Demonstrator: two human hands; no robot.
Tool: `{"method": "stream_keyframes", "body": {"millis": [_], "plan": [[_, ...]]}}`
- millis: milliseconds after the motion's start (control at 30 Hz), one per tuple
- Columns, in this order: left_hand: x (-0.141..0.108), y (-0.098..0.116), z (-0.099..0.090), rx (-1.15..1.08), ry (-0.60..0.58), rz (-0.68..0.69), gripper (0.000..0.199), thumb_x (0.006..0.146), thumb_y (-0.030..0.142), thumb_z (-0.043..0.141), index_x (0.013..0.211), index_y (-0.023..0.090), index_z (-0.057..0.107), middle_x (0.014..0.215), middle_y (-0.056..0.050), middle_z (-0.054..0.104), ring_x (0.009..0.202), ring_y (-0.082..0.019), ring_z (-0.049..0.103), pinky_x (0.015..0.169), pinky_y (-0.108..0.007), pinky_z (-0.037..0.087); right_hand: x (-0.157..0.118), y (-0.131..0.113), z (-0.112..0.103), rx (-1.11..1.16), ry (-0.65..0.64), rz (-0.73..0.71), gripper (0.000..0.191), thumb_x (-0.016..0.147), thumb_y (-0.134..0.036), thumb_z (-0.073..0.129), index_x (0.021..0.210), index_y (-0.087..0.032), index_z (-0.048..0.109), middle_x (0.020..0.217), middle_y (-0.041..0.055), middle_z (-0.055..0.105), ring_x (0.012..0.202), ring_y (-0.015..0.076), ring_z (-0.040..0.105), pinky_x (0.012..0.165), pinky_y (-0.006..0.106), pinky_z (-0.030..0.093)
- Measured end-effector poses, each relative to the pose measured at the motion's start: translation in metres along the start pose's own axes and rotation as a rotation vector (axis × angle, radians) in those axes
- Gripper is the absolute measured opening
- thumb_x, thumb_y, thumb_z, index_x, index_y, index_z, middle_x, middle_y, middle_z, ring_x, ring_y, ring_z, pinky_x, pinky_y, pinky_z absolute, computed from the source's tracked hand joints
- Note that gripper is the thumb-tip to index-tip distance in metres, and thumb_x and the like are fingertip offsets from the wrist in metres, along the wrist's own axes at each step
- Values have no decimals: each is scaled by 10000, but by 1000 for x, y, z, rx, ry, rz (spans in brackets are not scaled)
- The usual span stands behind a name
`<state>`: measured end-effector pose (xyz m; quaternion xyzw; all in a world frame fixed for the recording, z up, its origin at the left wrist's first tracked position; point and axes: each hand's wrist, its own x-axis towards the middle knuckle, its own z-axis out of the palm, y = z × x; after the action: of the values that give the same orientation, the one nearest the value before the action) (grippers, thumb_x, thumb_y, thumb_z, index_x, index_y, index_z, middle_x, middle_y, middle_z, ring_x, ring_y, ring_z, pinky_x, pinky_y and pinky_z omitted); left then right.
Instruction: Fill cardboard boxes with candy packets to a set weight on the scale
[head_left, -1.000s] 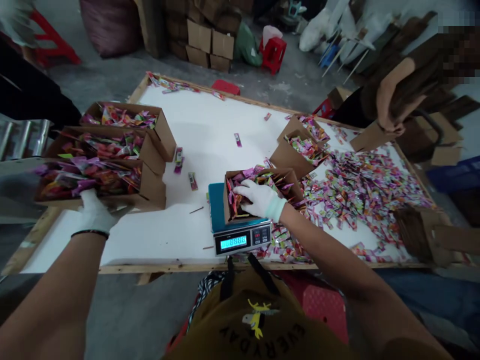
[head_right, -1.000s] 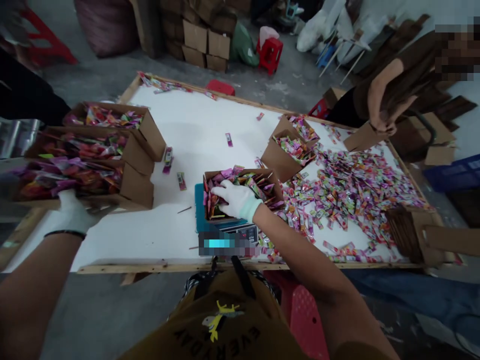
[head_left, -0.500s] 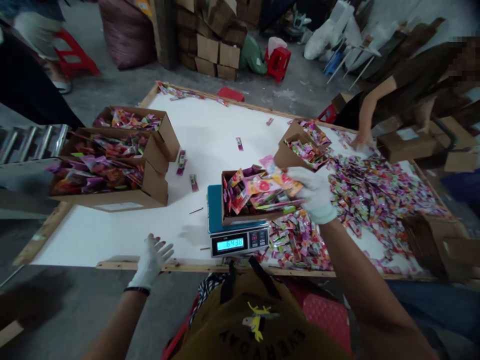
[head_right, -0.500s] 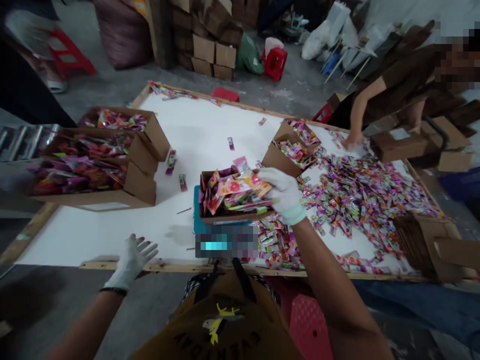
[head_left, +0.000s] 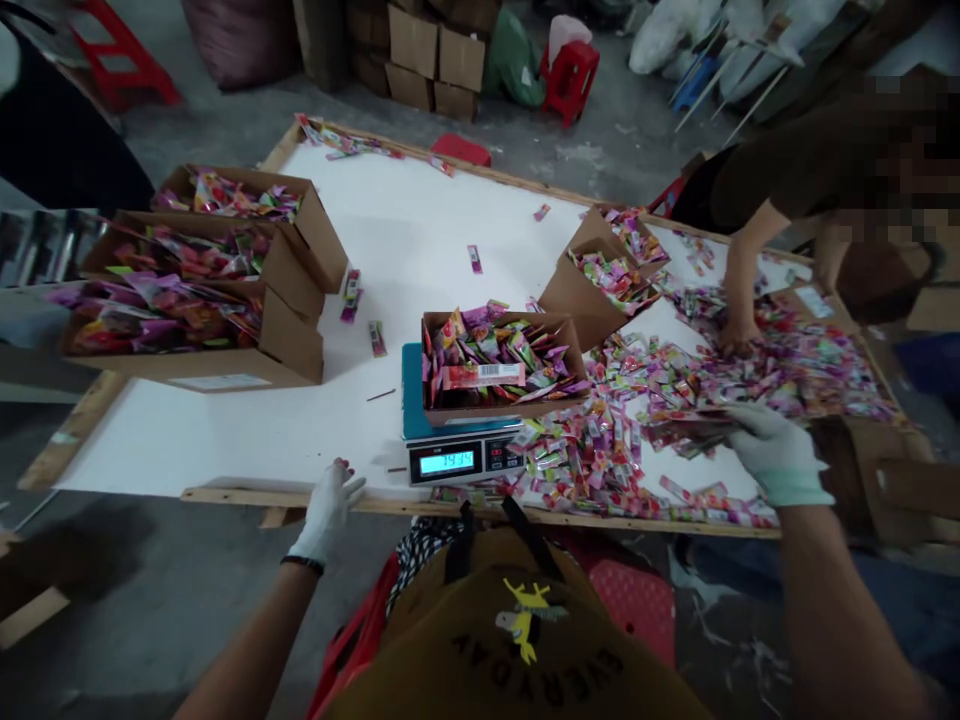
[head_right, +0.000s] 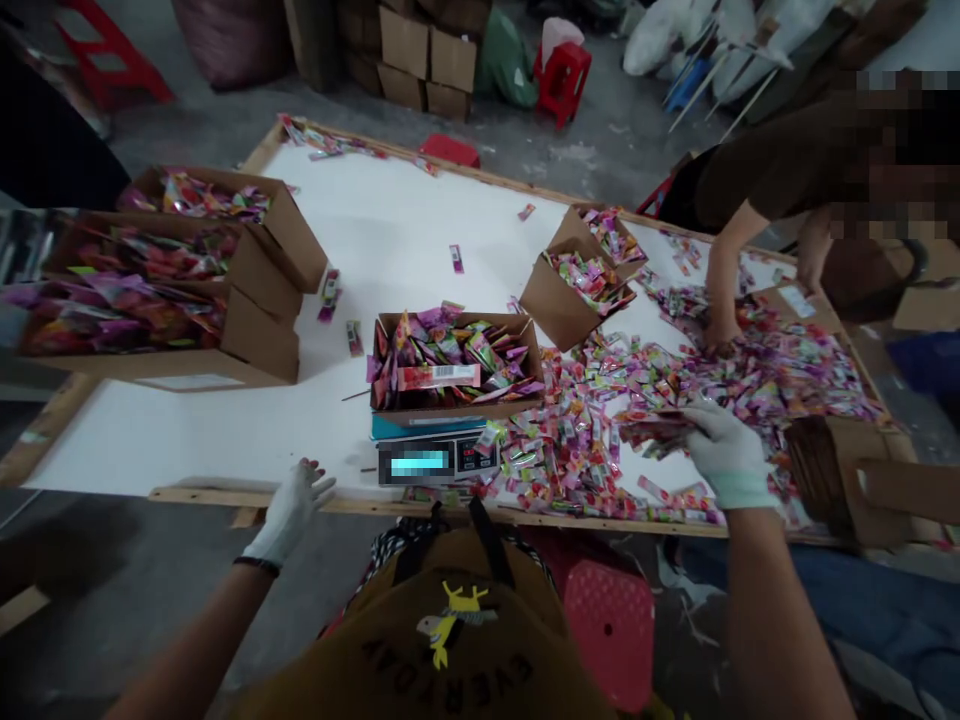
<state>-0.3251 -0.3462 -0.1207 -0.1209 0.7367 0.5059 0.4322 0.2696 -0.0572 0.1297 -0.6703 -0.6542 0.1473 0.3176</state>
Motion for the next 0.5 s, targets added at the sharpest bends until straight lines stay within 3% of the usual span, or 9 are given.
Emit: {"method": "stream_keyframes", "body": {"millis": [100,200,267,367,433,500], "plan": [[0,0,3,22,-27,27,197,1015,344,535,1138,199,591,1237,-91,623,860,-170,690,839,-302,569,-7,-19,11,35,39,46,277,658,-63,757,743,-318,827,692,89,722,625,214,686,669,400,573],[0,5,5,40,-51,44,208,1001,343,548,1144,202,602,1252,-94,626,883,-180,694,865,-316,574,-11,-75,22,289,69,-6,115,706,-194,799,776,-284,815,644,60,694,508,164,601,479,298,477],[0,8,7,50,-59,41,207,997,350,543,1131,202,598,1227,-96,627,869,-185,693,875,-336,581,-13,-124,38,545,12,-90,115,741,-297,853,821,-262,778,696,30,711,537,156,624,477,267,503],[0,11,8,71,-72,26,193,982,342,534,1107,202,581,1169,-100,627,835,-195,691,883,-372,593,-19,-191,80,862,-221,-178,310,791,-465,883,862,-247,675,727,-21,693,526,122,604,476,244,526],[2,10,8,87,-88,27,205,973,346,532,1112,203,577,1161,-106,631,848,-208,704,903,-398,601,-22,-218,111,915,-368,-183,403,802,-544,866,962,-233,666,745,-26,692,538,118,612,475,237,528],[5,7,3,108,-98,40,233,971,364,523,1132,205,577,1188,-115,637,898,-226,724,946,-428,604,-24,-225,133,820,-474,-179,494,785,-536,876,1111,-212,693,877,15,746,614,127,655,522,242,556]]}}
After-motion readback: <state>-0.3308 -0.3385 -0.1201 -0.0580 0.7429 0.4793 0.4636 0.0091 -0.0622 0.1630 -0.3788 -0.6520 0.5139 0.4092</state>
